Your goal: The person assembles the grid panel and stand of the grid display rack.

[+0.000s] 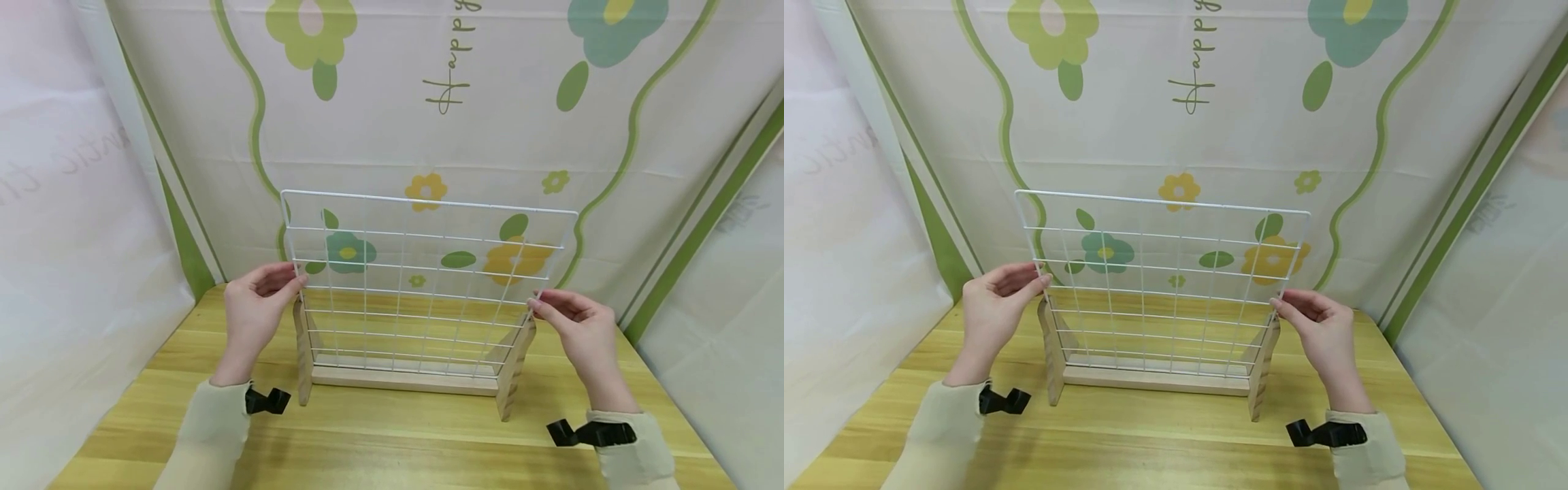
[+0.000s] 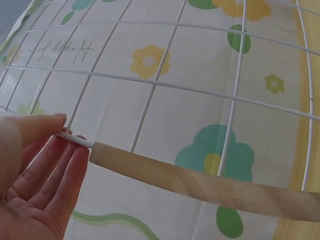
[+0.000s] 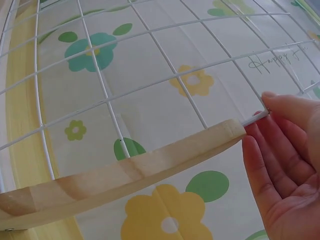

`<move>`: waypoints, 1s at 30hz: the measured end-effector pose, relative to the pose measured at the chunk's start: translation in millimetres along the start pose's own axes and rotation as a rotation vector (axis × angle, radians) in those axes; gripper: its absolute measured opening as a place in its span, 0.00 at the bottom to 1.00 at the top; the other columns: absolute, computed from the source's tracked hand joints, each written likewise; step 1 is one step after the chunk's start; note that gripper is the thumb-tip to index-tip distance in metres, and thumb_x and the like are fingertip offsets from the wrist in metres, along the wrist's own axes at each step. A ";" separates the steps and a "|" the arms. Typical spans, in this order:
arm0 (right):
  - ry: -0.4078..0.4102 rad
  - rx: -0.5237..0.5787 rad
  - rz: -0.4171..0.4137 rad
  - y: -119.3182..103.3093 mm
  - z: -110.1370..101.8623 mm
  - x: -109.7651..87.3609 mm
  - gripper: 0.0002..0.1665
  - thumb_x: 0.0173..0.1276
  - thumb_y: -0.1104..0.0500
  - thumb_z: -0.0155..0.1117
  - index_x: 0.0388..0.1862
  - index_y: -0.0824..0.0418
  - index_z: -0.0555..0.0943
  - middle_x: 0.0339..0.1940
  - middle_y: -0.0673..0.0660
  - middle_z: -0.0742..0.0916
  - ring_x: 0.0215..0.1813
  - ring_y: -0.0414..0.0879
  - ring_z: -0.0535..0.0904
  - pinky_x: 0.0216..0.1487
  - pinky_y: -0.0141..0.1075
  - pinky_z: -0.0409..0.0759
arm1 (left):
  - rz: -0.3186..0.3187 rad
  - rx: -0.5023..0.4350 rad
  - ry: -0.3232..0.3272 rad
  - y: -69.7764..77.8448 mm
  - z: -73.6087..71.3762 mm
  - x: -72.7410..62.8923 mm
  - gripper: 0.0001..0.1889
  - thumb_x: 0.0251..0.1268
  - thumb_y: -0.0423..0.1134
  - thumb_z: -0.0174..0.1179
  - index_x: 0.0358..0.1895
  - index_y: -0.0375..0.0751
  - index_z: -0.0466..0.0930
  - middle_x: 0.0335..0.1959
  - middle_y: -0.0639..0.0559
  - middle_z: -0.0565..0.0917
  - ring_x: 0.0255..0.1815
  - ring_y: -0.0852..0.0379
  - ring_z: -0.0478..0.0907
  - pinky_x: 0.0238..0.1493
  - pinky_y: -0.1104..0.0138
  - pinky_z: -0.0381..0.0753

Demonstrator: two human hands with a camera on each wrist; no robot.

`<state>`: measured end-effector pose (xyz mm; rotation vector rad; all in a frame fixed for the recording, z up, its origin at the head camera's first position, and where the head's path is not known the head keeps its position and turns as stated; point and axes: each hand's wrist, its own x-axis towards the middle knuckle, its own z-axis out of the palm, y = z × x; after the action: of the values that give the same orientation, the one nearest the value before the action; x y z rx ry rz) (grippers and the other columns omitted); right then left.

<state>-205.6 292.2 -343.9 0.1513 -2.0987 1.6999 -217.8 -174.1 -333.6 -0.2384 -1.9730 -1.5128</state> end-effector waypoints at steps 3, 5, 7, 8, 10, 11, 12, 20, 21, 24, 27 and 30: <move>0.000 0.009 0.000 -1.9 0.1 0.8 0.17 0.64 0.63 0.77 0.47 0.73 0.86 0.40 0.51 0.91 0.37 0.41 0.88 0.44 0.26 0.84 | 0.003 0.018 -0.010 0.9 -1.0 1.8 0.12 0.60 0.35 0.75 0.44 0.34 0.89 0.38 0.43 0.89 0.35 0.64 0.86 0.38 0.75 0.84; 0.000 0.011 0.002 -2.8 0.5 1.1 0.17 0.64 0.63 0.77 0.47 0.72 0.86 0.40 0.51 0.91 0.37 0.41 0.88 0.44 0.26 0.84 | 0.001 0.033 -0.017 1.0 -1.7 2.7 0.12 0.60 0.36 0.76 0.44 0.34 0.89 0.37 0.44 0.89 0.35 0.63 0.86 0.38 0.75 0.84; 0.000 0.015 0.004 -3.3 0.7 1.5 0.16 0.64 0.62 0.77 0.46 0.72 0.86 0.40 0.51 0.91 0.37 0.41 0.88 0.45 0.26 0.84 | -0.002 0.044 -0.023 1.0 -2.3 3.4 0.12 0.60 0.37 0.76 0.43 0.34 0.89 0.37 0.44 0.89 0.35 0.63 0.86 0.38 0.75 0.84; 0.000 0.019 0.003 -3.2 0.8 1.6 0.16 0.65 0.63 0.77 0.46 0.72 0.86 0.40 0.51 0.91 0.36 0.41 0.88 0.45 0.26 0.84 | -0.004 0.049 -0.024 0.9 -2.6 3.4 0.12 0.60 0.37 0.76 0.43 0.34 0.89 0.37 0.45 0.89 0.34 0.63 0.85 0.38 0.75 0.83; -0.005 0.024 -0.005 -2.2 0.7 1.7 0.15 0.65 0.63 0.76 0.45 0.73 0.86 0.40 0.51 0.91 0.36 0.41 0.88 0.44 0.26 0.84 | -0.012 0.054 -0.028 0.6 -3.2 3.0 0.12 0.60 0.36 0.76 0.43 0.34 0.88 0.37 0.44 0.89 0.34 0.63 0.85 0.37 0.76 0.83; -0.010 0.025 -0.010 -1.6 0.7 1.6 0.15 0.65 0.64 0.76 0.45 0.73 0.86 0.39 0.52 0.91 0.36 0.41 0.88 0.44 0.26 0.84 | -0.017 0.056 -0.030 0.2 -3.4 2.6 0.12 0.60 0.36 0.76 0.43 0.34 0.88 0.37 0.44 0.89 0.34 0.63 0.85 0.37 0.76 0.83; -0.015 0.027 -0.016 -1.0 0.5 1.7 0.15 0.65 0.64 0.76 0.44 0.74 0.85 0.39 0.52 0.91 0.35 0.41 0.88 0.44 0.27 0.84 | -0.022 0.054 -0.032 0.2 -3.7 2.0 0.12 0.59 0.35 0.76 0.43 0.34 0.87 0.37 0.44 0.89 0.34 0.63 0.85 0.37 0.76 0.83; -0.019 0.001 -0.044 2.7 0.9 2.1 0.12 0.65 0.66 0.76 0.43 0.73 0.86 0.38 0.51 0.91 0.34 0.42 0.86 0.39 0.28 0.85 | -0.035 0.064 -0.046 1.6 -4.7 -0.2 0.12 0.60 0.36 0.76 0.42 0.34 0.86 0.36 0.45 0.88 0.34 0.62 0.84 0.38 0.75 0.84; -0.017 -0.009 -0.047 2.8 1.1 2.4 0.12 0.65 0.66 0.76 0.43 0.73 0.86 0.38 0.50 0.91 0.33 0.42 0.86 0.39 0.28 0.85 | -0.037 0.065 -0.047 1.6 -4.7 -0.1 0.12 0.60 0.36 0.76 0.42 0.33 0.86 0.36 0.45 0.88 0.34 0.62 0.84 0.38 0.75 0.84; -0.017 -0.015 -0.044 3.2 1.4 3.0 0.12 0.64 0.66 0.76 0.43 0.72 0.86 0.38 0.50 0.91 0.33 0.42 0.86 0.38 0.27 0.84 | -0.047 0.068 -0.054 2.1 -4.9 -0.2 0.12 0.60 0.37 0.76 0.42 0.33 0.86 0.36 0.45 0.88 0.34 0.61 0.84 0.38 0.75 0.84; -0.014 -0.039 -0.046 3.9 1.1 2.6 0.11 0.64 0.67 0.76 0.43 0.72 0.86 0.38 0.49 0.91 0.33 0.40 0.85 0.36 0.27 0.84 | -0.058 0.070 -0.067 2.5 -4.6 -0.3 0.13 0.61 0.37 0.76 0.43 0.34 0.86 0.37 0.45 0.88 0.34 0.61 0.84 0.39 0.75 0.84; -0.022 -0.064 -0.051 4.2 0.7 2.5 0.11 0.65 0.66 0.76 0.43 0.71 0.86 0.38 0.48 0.91 0.33 0.40 0.84 0.36 0.27 0.83 | -0.062 0.065 -0.073 2.7 -4.8 -0.4 0.13 0.61 0.37 0.75 0.44 0.34 0.86 0.37 0.45 0.88 0.35 0.61 0.84 0.39 0.75 0.84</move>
<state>-209.4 293.0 -346.9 0.2033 -2.1443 1.6070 -214.4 -177.6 -330.9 -0.2095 -2.1009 -1.4946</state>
